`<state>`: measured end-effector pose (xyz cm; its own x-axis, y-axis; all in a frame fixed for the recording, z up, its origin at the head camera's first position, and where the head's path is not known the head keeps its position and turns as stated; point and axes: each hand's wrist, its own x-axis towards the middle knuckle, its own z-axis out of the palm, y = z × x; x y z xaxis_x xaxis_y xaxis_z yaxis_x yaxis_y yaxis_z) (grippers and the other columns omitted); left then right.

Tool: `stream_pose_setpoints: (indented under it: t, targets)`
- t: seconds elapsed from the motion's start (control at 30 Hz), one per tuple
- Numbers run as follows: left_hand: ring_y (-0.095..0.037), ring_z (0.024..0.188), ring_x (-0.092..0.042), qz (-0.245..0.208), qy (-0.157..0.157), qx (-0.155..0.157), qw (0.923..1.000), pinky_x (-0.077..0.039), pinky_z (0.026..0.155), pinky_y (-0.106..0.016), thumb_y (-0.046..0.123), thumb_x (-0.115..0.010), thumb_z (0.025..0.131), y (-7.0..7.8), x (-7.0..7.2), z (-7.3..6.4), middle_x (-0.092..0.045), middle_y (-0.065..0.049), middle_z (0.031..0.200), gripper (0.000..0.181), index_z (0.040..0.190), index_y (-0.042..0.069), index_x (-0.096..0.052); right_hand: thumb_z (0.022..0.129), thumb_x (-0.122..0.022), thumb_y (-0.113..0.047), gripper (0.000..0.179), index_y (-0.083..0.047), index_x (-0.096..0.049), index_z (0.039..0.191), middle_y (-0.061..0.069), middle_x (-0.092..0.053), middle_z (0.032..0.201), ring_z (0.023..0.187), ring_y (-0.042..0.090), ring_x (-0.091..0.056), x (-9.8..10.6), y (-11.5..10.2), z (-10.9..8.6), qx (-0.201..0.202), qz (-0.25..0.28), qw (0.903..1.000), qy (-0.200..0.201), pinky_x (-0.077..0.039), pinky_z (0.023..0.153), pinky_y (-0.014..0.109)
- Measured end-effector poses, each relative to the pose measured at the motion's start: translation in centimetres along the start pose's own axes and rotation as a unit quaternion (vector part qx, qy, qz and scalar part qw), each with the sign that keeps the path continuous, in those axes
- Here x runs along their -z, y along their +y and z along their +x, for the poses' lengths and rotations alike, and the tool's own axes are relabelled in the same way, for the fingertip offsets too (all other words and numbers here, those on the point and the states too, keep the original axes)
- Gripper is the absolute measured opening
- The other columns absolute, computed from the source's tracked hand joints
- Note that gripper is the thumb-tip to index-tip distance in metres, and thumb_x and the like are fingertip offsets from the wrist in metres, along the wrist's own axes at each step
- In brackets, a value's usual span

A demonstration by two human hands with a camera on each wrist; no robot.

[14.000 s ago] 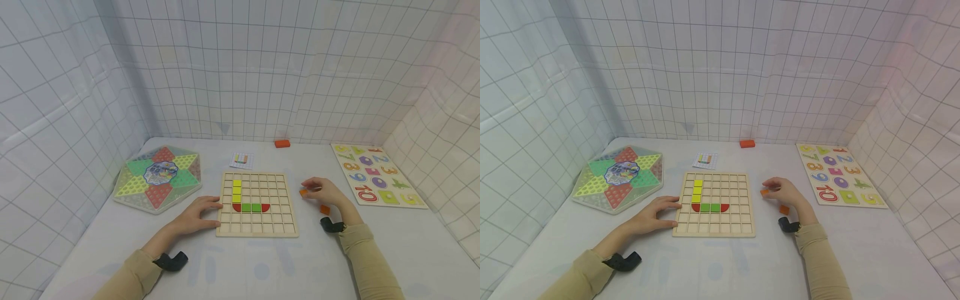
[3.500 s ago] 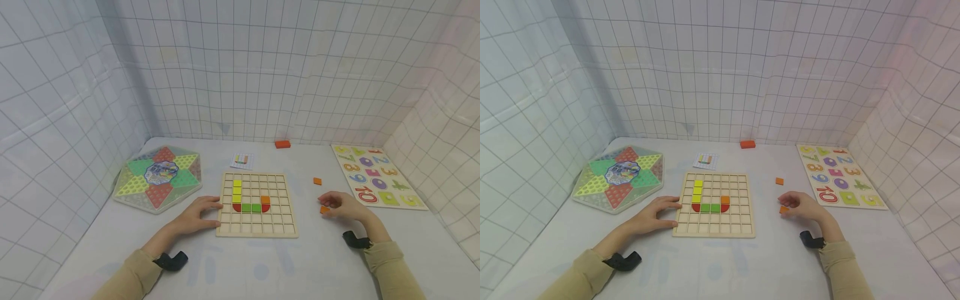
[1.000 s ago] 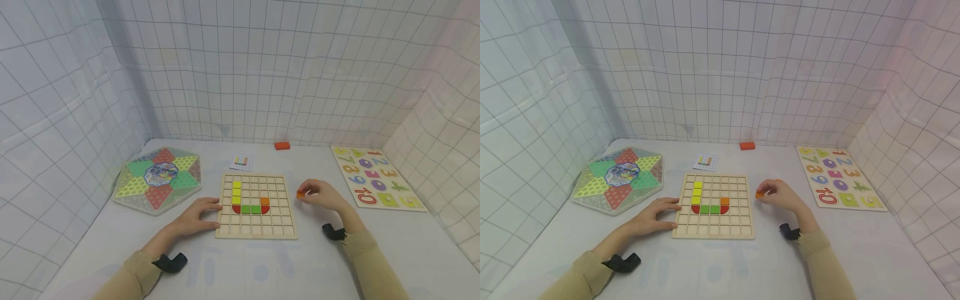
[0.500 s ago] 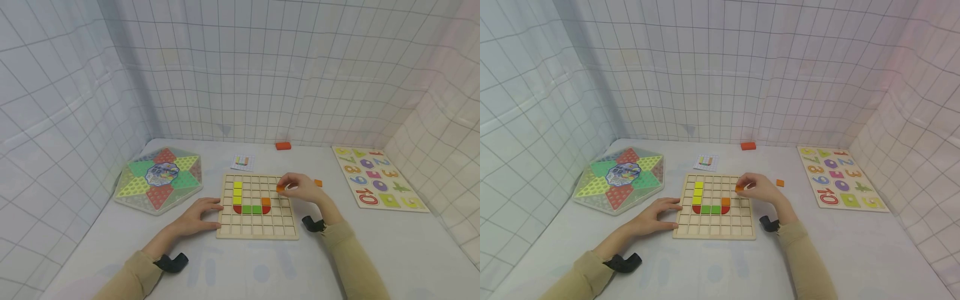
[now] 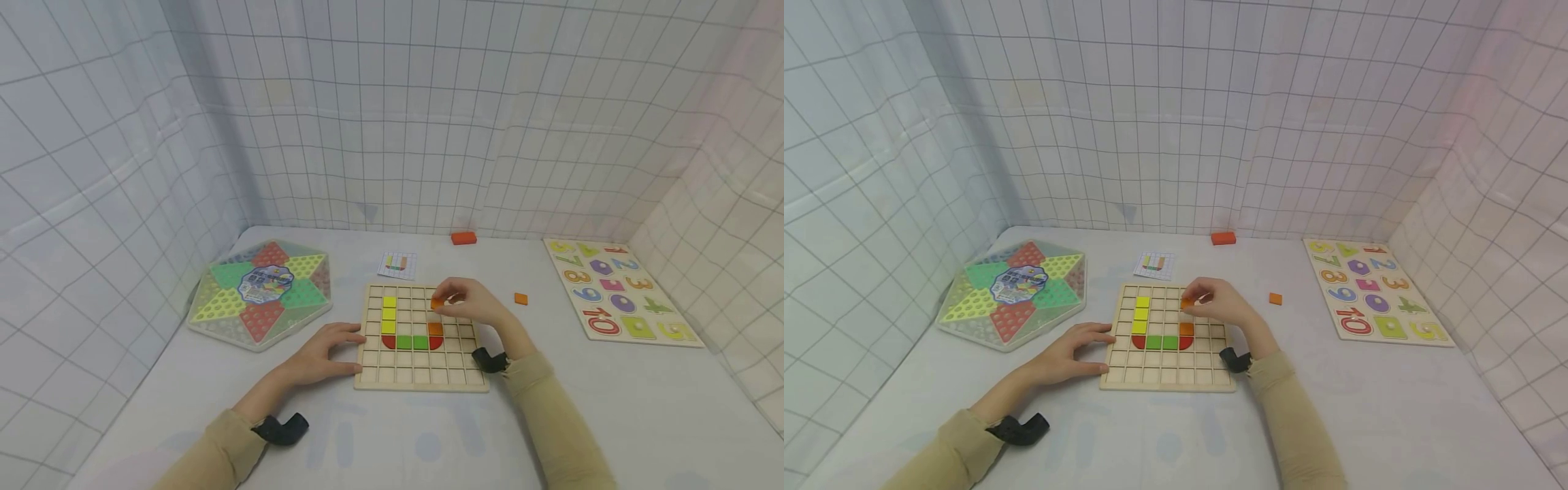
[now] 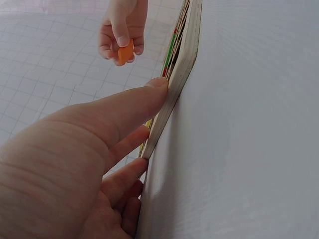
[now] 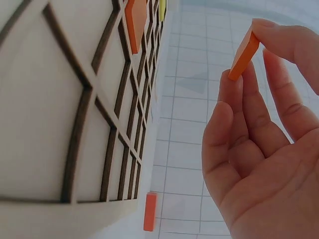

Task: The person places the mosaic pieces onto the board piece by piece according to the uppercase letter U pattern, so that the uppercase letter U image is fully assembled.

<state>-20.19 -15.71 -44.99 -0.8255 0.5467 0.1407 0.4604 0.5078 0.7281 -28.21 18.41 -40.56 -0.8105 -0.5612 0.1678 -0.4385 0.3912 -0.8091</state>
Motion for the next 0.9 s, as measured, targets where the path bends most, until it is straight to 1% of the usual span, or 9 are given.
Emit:
stream_pose_setpoints:
  t: [0.13, 0.3, 0.4, 0.57, 0.7, 0.8, 0.9]
  targets:
    - [-0.033, 0.133, -0.031, -0.001, 0.0, 0.004, 1.0, -0.025, 0.106, -0.054, 0.037, -0.073, 0.081, 0.0, 0.0, 0.0, -0.043, -0.01, 0.141, 0.05, 0.124, 0.014, -0.061, 0.08, -0.075, -0.015, 0.019, -0.009, -0.066, 0.097, 0.001, -0.064, 0.094, 0.089, 0.019, -0.057, -0.5, 0.2, 0.4, 0.007, -0.007, 0.9999, 0.0, -0.048, 0.084, 0.037]
    - [-0.033, 0.133, -0.031, -0.001, 0.0, 0.006, 1.0, -0.025, 0.106, -0.054, 0.037, -0.073, 0.081, 0.0, 0.0, 0.0, -0.043, -0.009, 0.141, 0.05, 0.124, 0.014, -0.062, 0.08, -0.075, -0.015, 0.02, -0.009, -0.066, 0.096, 0.001, -0.064, 0.094, 0.09, 0.018, -0.056, -0.9, 0.3, 0.6, -0.011, -0.01, 0.9999, -0.002, -0.048, 0.084, 0.037]
    - [-0.033, 0.133, -0.031, 0.001, 0.001, 0.007, 1.0, -0.025, 0.106, -0.055, 0.037, -0.073, 0.081, 0.1, 0.0, 0.0, -0.043, -0.01, 0.141, 0.049, 0.123, 0.014, -0.061, 0.079, -0.076, -0.013, 0.022, -0.007, -0.066, 0.097, 0.005, -0.063, 0.096, 0.091, 0.021, -0.056, -1.0, 0.4, 0.6, -0.02, -0.006, 0.9998, -0.001, -0.048, 0.086, 0.04]
    - [-0.033, 0.133, -0.031, 0.005, 0.001, 0.006, 1.0, -0.025, 0.106, -0.054, 0.037, -0.073, 0.081, 0.3, 0.1, 0.0, -0.044, -0.01, 0.141, 0.049, 0.123, 0.013, -0.061, 0.079, -0.075, -0.006, 0.023, 0.0, -0.065, 0.099, 0.013, -0.063, 0.098, 0.093, 0.028, -0.055, -1.1, 0.5, 0.7, -0.023, -0.006, 0.9997, -0.003, -0.046, 0.087, 0.048]
    - [-0.034, 0.132, -0.032, 0.004, 0.002, 0.002, 1.0, -0.025, 0.105, -0.054, 0.036, -0.073, 0.081, 0.3, 0.1, -0.1, -0.044, -0.011, 0.141, 0.049, 0.123, 0.012, -0.062, 0.081, -0.071, -0.002, 0.023, 0.005, -0.063, 0.101, 0.018, -0.063, 0.1, 0.095, 0.031, -0.055, -1.0, -1.2, 0.3, -0.028, -0.002, 0.9995, -0.014, -0.045, 0.089, 0.051]
    - [-0.034, 0.132, -0.033, 0.005, 0.002, 0.001, 1.0, -0.026, 0.105, -0.054, 0.036, -0.073, 0.081, 0.3, 0.1, -0.1, -0.044, -0.011, 0.14, 0.049, 0.123, 0.012, -0.062, 0.081, -0.07, -0.002, 0.022, 0.006, -0.062, 0.1, 0.019, -0.063, 0.101, 0.095, 0.031, -0.056, -0.9, -2.6, -0.1, -0.031, 0.001, 0.9994, -0.018, -0.044, 0.089, 0.052]
    - [-0.034, 0.132, -0.033, 0.007, 0.002, 0.001, 1.0, -0.026, 0.105, -0.054, 0.036, -0.073, 0.081, 0.3, 0.1, -0.1, -0.044, -0.011, 0.14, 0.049, 0.122, 0.012, -0.062, 0.08, -0.074, -0.007, 0.022, -0.001, -0.064, 0.099, 0.011, -0.064, 0.099, 0.094, 0.026, -0.056, -1.1, -1.0, 0.2, -0.039, -0.008, 0.9992, -0.01, -0.047, 0.088, 0.045]
